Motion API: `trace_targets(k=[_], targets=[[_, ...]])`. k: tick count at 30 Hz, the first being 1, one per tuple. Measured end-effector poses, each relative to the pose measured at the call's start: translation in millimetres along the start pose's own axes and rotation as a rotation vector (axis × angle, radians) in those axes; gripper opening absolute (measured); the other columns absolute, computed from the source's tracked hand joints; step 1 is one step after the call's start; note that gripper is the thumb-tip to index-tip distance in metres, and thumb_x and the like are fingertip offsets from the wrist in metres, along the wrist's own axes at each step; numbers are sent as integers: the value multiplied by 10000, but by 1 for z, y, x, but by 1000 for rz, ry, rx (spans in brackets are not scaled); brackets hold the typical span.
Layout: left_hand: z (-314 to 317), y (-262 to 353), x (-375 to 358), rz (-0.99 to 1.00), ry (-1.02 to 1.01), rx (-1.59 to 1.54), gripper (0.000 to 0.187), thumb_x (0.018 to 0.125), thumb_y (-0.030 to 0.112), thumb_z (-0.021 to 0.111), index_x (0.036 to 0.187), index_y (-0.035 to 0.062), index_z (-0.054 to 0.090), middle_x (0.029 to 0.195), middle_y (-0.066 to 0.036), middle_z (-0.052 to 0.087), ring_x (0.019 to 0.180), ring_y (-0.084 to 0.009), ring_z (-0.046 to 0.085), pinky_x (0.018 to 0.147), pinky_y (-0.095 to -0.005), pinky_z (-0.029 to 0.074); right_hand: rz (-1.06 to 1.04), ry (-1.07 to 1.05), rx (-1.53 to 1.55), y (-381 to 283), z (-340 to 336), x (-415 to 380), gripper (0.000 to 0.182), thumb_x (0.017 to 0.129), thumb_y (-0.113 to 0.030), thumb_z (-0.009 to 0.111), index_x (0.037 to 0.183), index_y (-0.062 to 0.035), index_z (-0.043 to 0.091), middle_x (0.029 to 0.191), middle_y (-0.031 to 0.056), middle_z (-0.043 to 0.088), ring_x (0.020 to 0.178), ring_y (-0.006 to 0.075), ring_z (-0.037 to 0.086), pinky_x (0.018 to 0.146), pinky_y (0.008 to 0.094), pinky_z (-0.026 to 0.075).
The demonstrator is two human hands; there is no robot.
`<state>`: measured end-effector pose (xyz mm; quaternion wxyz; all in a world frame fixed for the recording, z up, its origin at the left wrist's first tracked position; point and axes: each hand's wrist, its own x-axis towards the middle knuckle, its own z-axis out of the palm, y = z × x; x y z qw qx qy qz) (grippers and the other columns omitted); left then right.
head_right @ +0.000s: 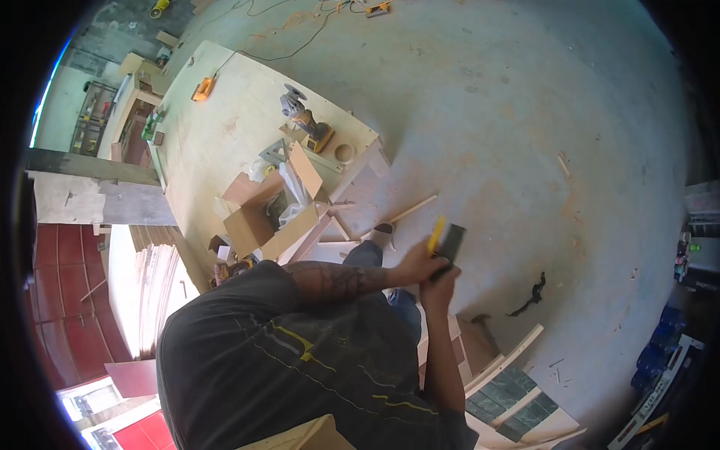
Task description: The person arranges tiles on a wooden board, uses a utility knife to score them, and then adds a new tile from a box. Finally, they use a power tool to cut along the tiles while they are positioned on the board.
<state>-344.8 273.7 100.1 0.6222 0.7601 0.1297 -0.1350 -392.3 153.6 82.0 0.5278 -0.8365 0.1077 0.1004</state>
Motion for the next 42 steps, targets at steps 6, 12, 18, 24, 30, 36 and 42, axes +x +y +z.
trace_targets(k=[6, 12, 18, 24, 30, 36, 42], targets=[[-139, -48, 116, -367, 175, -202, 283, 796, 182, 819, 934, 29, 626, 762, -72, 638, 707, -202, 634, 633, -384, 519, -167, -179, -310, -56, 105, 72, 805, 835, -235, 818, 1466, 34, 397, 1241, 280, 552, 1088, 434, 602, 975, 486, 504], [-267, -229, 312, -503, 502, -218, 288, 844, 154, 714, 1068, 28, 584, 889, -136, 653, 796, -272, 658, 669, -430, 545, 143, -265, -175, -58, 131, 84, 683, 909, -284, 755, 1453, 21, 475, 1181, 227, 627, 1032, 322, 654, 920, 429, 537], [-337, -204, 389, -538, 845, -67, 210, 884, 81, 648, 1081, 10, 653, 1059, -187, 722, 1015, -353, 707, 916, -433, 547, 342, -376, -332, -5, 79, 25, 600, 946, -357, 713, 1398, 1, 546, 1102, 187, 726, 975, 285, 724, 874, 395, 563], [-347, -206, 390, -557, 583, 292, 305, 911, 254, 622, 1072, 15, 722, 1005, -157, 750, 950, -346, 732, 833, -420, 574, 624, -216, -493, 39, 42, -32, 575, 899, -443, 741, 1281, -29, 633, 1068, 221, 744, 1021, 352, 722, 903, 442, 559], [-363, -66, 300, 32, -414, 1458, 589, 899, 631, 662, 1138, 100, 751, 1034, -119, 772, 973, -275, 753, 786, -458, 596, 746, -49, -377, 37, 54, -58, 642, 909, -521, 687, 1319, -31, 620, 1099, 217, 745, 999, 351, 728, 885, 451, 563], [-349, -113, 300, 283, -1144, 2167, 379, 1035, 215, 585, 1409, 159, 609, 1522, -39, 536, 1396, -316, 532, 1067, -541, 507, 684, 109, -276, -11, 47, -60, 586, 946, -460, 648, 1366, -53, 607, 1122, 182, 753, 1048, 326, 721, 931, 429, 557], [-260, -126, 317, -249, -164, 1671, 580, 968, 353, 655, 1485, 142, 499, 1478, -170, 543, 1371, -369, 549, 1025, -631, 493, 563, 673, -133, 13, 11, -126, 403, 936, -347, 689, 1209, -50, 693, 1033, 210, 743, 943, 349, 738, 850, 436, 583]])
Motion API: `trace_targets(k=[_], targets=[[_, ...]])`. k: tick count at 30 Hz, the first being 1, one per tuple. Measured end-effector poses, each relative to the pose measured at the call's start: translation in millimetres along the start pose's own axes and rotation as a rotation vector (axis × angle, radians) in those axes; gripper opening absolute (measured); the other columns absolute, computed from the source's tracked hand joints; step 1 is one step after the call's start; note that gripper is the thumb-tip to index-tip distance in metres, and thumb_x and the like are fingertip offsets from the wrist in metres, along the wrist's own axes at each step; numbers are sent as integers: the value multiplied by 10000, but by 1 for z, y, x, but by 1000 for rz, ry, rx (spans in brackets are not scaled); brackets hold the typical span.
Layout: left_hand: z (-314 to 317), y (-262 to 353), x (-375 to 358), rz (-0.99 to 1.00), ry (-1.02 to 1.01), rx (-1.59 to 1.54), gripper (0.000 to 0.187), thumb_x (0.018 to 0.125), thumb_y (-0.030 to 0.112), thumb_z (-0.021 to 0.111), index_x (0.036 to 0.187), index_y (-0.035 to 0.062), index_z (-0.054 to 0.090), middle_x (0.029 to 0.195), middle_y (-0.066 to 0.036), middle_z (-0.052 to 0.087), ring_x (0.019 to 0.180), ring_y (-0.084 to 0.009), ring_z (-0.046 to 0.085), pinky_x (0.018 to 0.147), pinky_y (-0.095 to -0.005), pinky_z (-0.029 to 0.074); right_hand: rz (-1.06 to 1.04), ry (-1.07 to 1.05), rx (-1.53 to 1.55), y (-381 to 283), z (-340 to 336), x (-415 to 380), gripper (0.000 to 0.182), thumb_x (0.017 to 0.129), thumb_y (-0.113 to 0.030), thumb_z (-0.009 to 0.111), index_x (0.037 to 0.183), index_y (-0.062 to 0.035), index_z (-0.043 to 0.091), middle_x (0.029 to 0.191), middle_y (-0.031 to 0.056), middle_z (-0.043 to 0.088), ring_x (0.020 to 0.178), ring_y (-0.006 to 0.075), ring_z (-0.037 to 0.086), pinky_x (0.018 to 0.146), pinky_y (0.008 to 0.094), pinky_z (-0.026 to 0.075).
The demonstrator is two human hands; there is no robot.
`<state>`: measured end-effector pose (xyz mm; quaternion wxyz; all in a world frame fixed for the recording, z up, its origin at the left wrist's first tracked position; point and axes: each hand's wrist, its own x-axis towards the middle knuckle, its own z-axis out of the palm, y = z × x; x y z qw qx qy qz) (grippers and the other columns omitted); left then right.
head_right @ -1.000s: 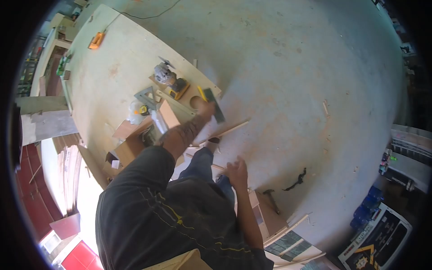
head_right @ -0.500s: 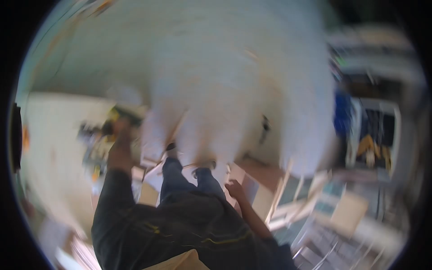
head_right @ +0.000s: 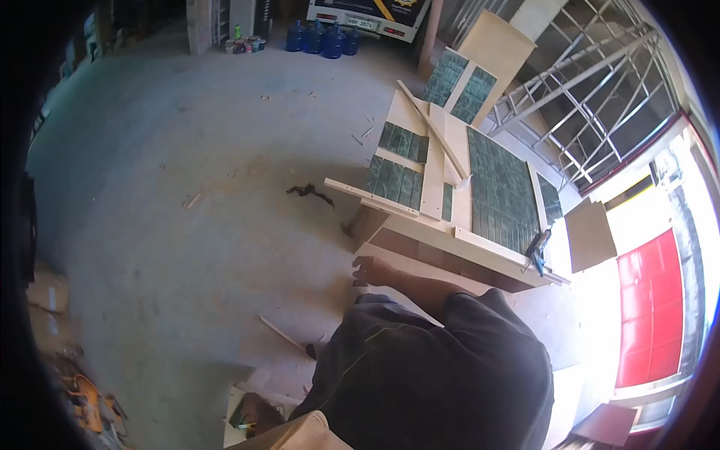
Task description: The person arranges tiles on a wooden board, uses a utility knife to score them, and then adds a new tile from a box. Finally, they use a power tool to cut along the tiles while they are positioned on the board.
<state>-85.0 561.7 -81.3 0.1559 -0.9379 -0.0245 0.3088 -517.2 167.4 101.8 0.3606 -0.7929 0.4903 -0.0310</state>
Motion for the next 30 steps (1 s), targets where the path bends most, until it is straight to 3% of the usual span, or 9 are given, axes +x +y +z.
trace_targets(k=[1, 3, 4, 7, 9, 13, 16, 22, 30], targets=[[-1, 14, -1, -159, 78, -224, 604, 963, 379, 659, 1491, 140, 490, 1460, -193, 560, 1374, -366, 551, 1024, -637, 491, -52, 144, -61, 7, -14, 0, 352, 916, -303, 717, 1155, -45, 722, 957, 197, 757, 896, 342, 750, 831, 439, 592], [25, 48, 19, -461, 220, -691, 655, 953, 430, 666, 1504, 135, 471, 1424, -240, 594, 1380, -362, 554, 1022, -648, 487, 223, 302, 110, 12, -52, -1, 283, 925, -246, 673, 1124, -62, 755, 1049, 208, 748, 976, 361, 736, 872, 448, 582], [26, 70, 16, -445, 243, -693, 655, 953, 430, 666, 1504, 135, 471, 1424, -240, 594, 1380, -362, 554, 1022, -648, 487, 31, 507, -28, 46, -60, 9, 330, 910, -266, 720, 1120, -13, 735, 950, 204, 753, 899, 329, 753, 811, 430, 586], [-2, 134, -20, 139, 121, -594, 700, 929, 347, 649, 1505, 43, 394, 1450, -280, 507, 1258, -456, 587, 983, -566, 544, 293, 709, 77, 92, -113, 27, 374, 908, -312, 726, 1135, -15, 734, 1009, 211, 756, 952, 330, 745, 845, 425, 580], [-12, 175, -70, 243, 29, -907, 633, 915, 238, 633, 1473, 17, 432, 1412, -354, 467, 1189, -492, 600, 965, -567, 553, 386, 794, 55, 127, -152, 46, 440, 902, -332, 728, 1177, 12, 718, 1029, 218, 756, 952, 333, 737, 863, 433, 576], [-36, 249, -134, 501, -33, -914, 655, 895, 216, 686, 1455, -26, 447, 1334, -328, 592, 1185, -437, 627, 971, -527, 533, 503, 896, 385, 197, -227, 88, 500, 895, -344, 713, 1204, 49, 704, 1055, 247, 753, 988, 350, 734, 902, 431, 573], [-20, 295, -145, 658, 46, -805, 643, 889, 180, 697, 1433, -60, 454, 1298, -303, 625, 1167, -404, 639, 960, -504, 524, 593, 933, 297, 262, -266, 136, 583, 861, -356, 740, 1257, 64, 664, 1058, 263, 748, 1027, 379, 727, 936, 430, 564], [-58, 374, -171, 693, -298, -784, 598, 911, 136, 682, 1423, -64, 449, 1100, -204, 681, 945, -285, 679, 832, -426, 546, 622, 908, 203, 319, -293, 214, 483, 817, -200, 710, 1215, 67, 649, 1173, 335, 662, 1123, 448, 655, 996, 481, 535], [-93, 422, -258, 820, -295, -791, 584, 916, 144, 694, 1416, -31, 447, 943, -141, 675, 804, -211, 659, 695, -364, 538, 771, 1019, 284, 292, -303, 234, 401, 752, -110, 724, 1123, 25, 646, 1160, 283, 644, 1049, 455, 647, 954, 504, 527]])
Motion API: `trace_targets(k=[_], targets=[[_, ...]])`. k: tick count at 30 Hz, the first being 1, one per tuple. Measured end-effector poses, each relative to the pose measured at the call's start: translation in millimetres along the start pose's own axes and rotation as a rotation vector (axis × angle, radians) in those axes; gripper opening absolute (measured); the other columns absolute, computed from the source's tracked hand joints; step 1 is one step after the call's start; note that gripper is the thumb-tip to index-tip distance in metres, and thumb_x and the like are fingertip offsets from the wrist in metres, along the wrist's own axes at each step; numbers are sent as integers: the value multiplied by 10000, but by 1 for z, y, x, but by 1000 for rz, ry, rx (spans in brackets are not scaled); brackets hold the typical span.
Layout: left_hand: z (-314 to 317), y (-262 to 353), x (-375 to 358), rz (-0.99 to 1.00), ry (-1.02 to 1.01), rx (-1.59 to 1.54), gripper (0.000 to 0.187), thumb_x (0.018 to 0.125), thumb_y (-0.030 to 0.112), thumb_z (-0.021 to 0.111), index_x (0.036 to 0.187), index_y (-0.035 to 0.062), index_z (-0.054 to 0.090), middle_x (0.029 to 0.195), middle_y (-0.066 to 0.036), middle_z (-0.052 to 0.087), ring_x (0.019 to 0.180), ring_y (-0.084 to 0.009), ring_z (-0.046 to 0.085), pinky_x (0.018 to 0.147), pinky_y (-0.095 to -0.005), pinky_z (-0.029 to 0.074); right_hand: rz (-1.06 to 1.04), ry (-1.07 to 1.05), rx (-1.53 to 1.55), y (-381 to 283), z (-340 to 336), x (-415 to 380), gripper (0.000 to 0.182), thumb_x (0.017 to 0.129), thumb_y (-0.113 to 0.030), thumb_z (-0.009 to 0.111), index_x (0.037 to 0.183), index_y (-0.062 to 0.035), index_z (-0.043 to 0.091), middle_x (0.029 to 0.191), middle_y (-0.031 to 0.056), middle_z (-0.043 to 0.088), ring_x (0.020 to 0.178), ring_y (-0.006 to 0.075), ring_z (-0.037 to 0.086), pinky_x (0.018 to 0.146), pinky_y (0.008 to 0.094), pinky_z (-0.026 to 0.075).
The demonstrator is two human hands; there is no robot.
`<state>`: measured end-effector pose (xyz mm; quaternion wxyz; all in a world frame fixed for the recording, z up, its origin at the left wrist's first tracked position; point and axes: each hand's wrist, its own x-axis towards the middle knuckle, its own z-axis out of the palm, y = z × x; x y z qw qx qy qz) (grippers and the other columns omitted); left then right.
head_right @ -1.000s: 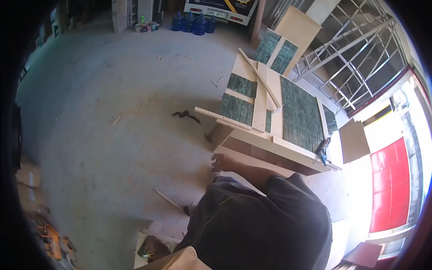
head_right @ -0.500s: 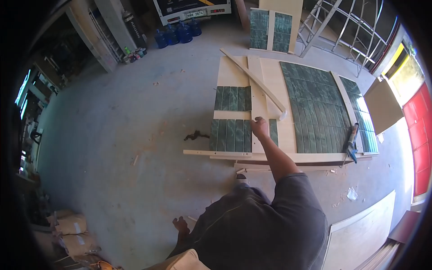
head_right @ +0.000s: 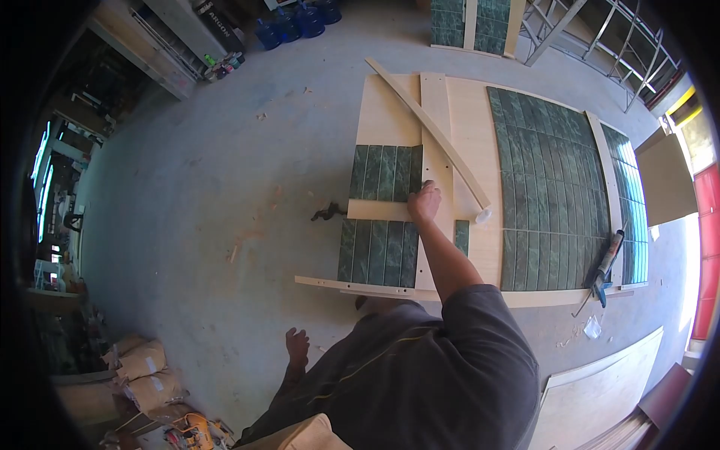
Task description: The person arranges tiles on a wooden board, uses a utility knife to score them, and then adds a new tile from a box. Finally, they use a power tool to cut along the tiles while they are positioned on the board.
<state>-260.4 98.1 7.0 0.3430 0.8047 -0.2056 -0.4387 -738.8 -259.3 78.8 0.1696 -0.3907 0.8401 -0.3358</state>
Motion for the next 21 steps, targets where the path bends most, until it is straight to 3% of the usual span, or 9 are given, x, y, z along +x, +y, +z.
trace_targets(k=[4, 7, 9, 10, 11, 13, 15, 20, 21], targets=[[6, -22, 19, -53, 1, 135, 568, 891, 154, 721, 1374, -52, 501, 994, -180, 707, 818, -230, 689, 726, -387, 558, 24, 2, 58, 15, 26, 15, 489, 734, -131, 749, 1181, 26, 627, 1121, 271, 664, 1007, 455, 658, 938, 510, 530], [-4, -36, 34, -105, -27, 248, 574, 864, 156, 741, 1345, -75, 531, 1060, -215, 707, 857, -259, 701, 769, -414, 563, 100, -101, 222, 15, 36, 23, 493, 775, -132, 764, 1223, 8, 615, 1071, 209, 687, 937, 391, 693, 875, 465, 561], [-10, -33, 37, -57, 65, 410, 572, 847, 154, 753, 1334, -67, 550, 1096, -231, 702, 880, -273, 703, 785, -416, 563, 298, -193, 633, 1, 27, 21, 388, 879, -120, 749, 1223, -14, 605, 1052, 127, 682, 890, 287, 709, 830, 409, 602], [-15, -36, 45, 31, 100, 468, 565, 857, 129, 743, 1349, -42, 525, 995, -187, 693, 803, -237, 684, 688, -391, 552, 292, -185, 624, -4, 19, 19, 388, 879, -120, 749, 1223, -14, 605, 1052, 127, 682, 890, 287, 709, 830, 409, 602], [-20, -37, 56, 29, 88, 461, 565, 857, 129, 743, 1349, -42, 525, 995, -187, 693, 803, -237, 684, 688, -391, 552, 299, -262, 820, -9, 11, 18, 299, 932, -112, 720, 1201, -52, 604, 1053, 103, 696, 892, 245, 707, 830, 434, 609], [-30, -10, 62, -233, 53, 52, 553, 881, 107, 718, 1364, -19, 482, 877, -124, 647, 705, -191, 636, 584, -348, 509, 303, -332, 1004, -13, 5, 19, 213, 984, -104, 691, 1178, -90, 604, 1053, 80, 710, 895, 204, 706, 830, 459, 617], [-39, -14, 92, -190, 43, -22, 546, 891, 98, 707, 1367, -13, 464, 843, -100, 621, 671, -172, 611, 550, -332, 484, 381, -417, 1144, -11, 3, 25, 191, 993, -113, 690, 1154, -89, 590, 1051, 75, 707, 924, 220, 705, 859, 482, 616], [-56, -3, 162, -162, -17, -246, 531, 904, 89, 695, 1366, -7, 453, 832, -82, 613, 641, -164, 594, 522, -325, 474, 428, -376, 1070, 3, 13, 30, 220, 998, -103, 680, 1188, -94, 572, 1077, 89, 704, 955, 241, 705, 874, 521, 607], [-52, -7, 181, -125, -32, -237, 401, 972, 201, 601, 1334, 87, 471, 811, -50, 550, 619, -155, 520, 500, -319, 415, 460, -347, 1055, 4, 14, 28, 227, 1000, -93, 672, 1201, -97, 568, 1077, 92, 704, 961, 248, 705, 876, 529, 605]])
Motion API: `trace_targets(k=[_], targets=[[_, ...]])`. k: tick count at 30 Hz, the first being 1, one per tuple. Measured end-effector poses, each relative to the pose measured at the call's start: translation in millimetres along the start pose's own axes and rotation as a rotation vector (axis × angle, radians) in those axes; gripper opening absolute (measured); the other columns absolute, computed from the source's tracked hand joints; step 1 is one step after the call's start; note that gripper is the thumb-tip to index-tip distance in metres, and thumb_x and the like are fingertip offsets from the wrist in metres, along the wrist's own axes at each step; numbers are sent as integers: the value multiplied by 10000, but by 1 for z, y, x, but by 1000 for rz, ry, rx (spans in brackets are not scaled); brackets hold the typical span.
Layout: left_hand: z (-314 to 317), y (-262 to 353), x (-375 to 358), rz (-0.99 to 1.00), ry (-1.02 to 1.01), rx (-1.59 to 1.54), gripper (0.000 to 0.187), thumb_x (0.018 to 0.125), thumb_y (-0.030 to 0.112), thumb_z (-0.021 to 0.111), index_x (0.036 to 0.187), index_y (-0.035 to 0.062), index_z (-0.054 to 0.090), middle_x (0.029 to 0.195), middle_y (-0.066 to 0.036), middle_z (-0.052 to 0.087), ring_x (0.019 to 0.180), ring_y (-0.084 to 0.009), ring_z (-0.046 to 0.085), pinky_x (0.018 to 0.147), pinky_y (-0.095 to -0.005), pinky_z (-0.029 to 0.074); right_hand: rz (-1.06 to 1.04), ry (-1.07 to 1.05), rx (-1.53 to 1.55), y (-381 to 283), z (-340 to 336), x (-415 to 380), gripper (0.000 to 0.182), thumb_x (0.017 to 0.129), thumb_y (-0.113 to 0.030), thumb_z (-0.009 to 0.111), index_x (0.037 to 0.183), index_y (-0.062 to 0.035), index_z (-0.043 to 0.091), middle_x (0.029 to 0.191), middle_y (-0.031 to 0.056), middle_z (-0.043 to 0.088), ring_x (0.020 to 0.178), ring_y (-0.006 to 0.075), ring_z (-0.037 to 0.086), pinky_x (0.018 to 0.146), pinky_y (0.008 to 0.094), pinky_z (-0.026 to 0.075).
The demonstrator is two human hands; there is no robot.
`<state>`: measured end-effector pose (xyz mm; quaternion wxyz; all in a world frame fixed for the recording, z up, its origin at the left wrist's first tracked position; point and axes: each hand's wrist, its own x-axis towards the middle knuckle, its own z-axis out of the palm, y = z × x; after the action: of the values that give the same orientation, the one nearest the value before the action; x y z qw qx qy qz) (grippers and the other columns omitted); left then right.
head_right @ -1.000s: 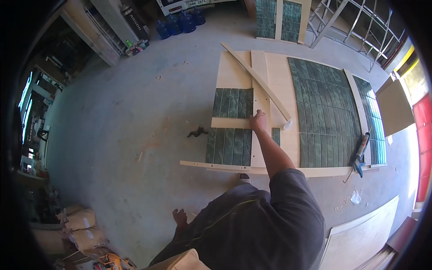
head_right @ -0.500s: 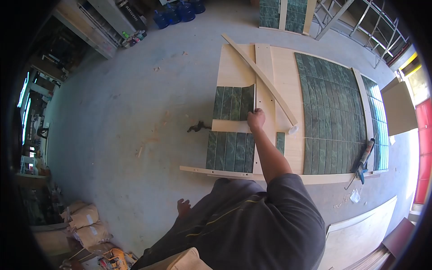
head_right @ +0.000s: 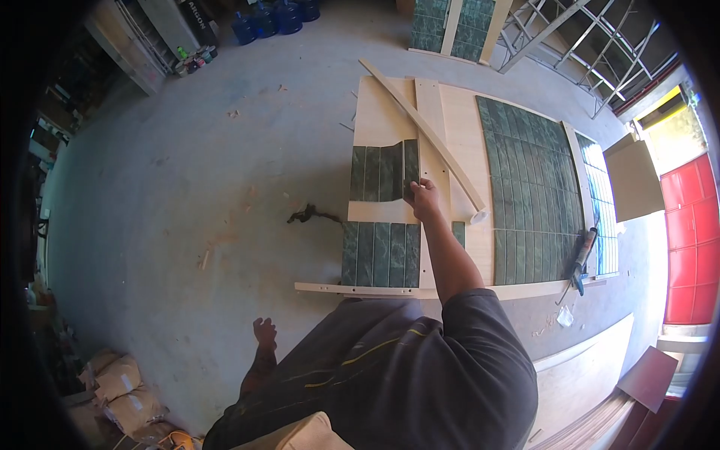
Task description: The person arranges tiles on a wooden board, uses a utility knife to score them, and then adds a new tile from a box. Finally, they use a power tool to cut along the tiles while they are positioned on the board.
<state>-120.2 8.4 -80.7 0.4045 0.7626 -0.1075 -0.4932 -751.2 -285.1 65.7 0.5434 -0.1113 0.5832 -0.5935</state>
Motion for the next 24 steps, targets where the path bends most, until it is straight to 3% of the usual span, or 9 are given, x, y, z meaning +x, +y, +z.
trace_targets(k=[1, 2, 5, 7, 9, 12, 17, 22, 24], targets=[[0, -2, 6, 34, -15, 9, 293, 1041, 313, 508, 1301, 181, 488, 791, -18, 487, 596, -145, 446, 479, -312, 356, 6, -2, -8, 3, -1, 0, 227, 1000, -93, 672, 1201, -97, 568, 1077, 92, 704, 961, 248, 705, 876, 529, 605], [-1, -3, 7, 24, -6, 2, 293, 1041, 313, 508, 1301, 181, 488, 791, -18, 487, 596, -145, 446, 479, -312, 356, 7, 29, -26, 5, -3, 1, 231, 1000, -85, 666, 1207, -97, 565, 1079, 98, 703, 960, 256, 705, 883, 536, 601], [3, 1, 15, 80, -43, 104, 356, 1021, 264, 567, 1338, 137, 468, 808, -22, 521, 610, -132, 486, 481, -309, 384, 0, 70, -73, 11, -5, 0, 246, 997, -77, 661, 1221, -89, 561, 1084, 110, 697, 958, 260, 700, 874, 532, 608], [5, -1, 13, 234, 56, 326, 493, 888, 105, 699, 1323, -51, 526, 902, -123, 675, 777, -209, 655, 695, -359, 548, -12, 87, -96, 14, -2, 1, 256, 994, -77, 664, 1228, -81, 560, 1088, 117, 691, 957, 257, 695, 859, 521, 618], [5, -6, 6, 162, 65, 306, 492, 879, 122, 707, 1307, -56, 544, 925, -138, 688, 814, -227, 664, 733, -370, 551, -152, 226, -410, 18, 0, 3, 314, 959, -80, 695, 1244, -18, 579, 1068, 137, 685, 881, 255, 704, 702, 431, 655], [3, -20, 6, 117, 89, 343, 503, 864, 154, 718, 1293, -58, 563, 954, -159, 705, 873, -255, 675, 790, -391, 552, -193, 264, -631, 19, -1, 7, 350, 926, -83, 728, 1245, 9, 617, 1058, 167, 692, 836, 249, 709, 627, 392, 653], [-1, -40, 4, 118, 110, 436, 519, 855, 168, 722, 1299, -51, 567, 961, -175, 717, 914, -284, 675, 842, -425, 545, -181, 298, -649, 14, 4, 1, 421, 911, -80, 743, 1303, 17, 620, 1058, 197, 712, 849, 265, 726, 618, 390, 654], [12, -14, -28, -29, -27, 306, 506, 880, 138, 714, 1322, -11, 519, 846, -109, 658, 634, -189, 612, 552, -365, 512, -167, 308, -652, 11, 5, 5, 463, 890, -125, 771, 1303, 34, 636, 1086, 235, 732, 943, 328, 742, 710, 424, 646], [19, 0, -34, -60, -66, 271, 497, 891, 125, 706, 1328, -2, 506, 817, -91, 633, 590, -158, 578, 497, -335, 470, -265, 320, -957, 24, -1, 25, 443, 871, -158, 759, 1252, 47, 665, 1116, 277, 726, 1041, 393, 722, 882, 452, 599]])
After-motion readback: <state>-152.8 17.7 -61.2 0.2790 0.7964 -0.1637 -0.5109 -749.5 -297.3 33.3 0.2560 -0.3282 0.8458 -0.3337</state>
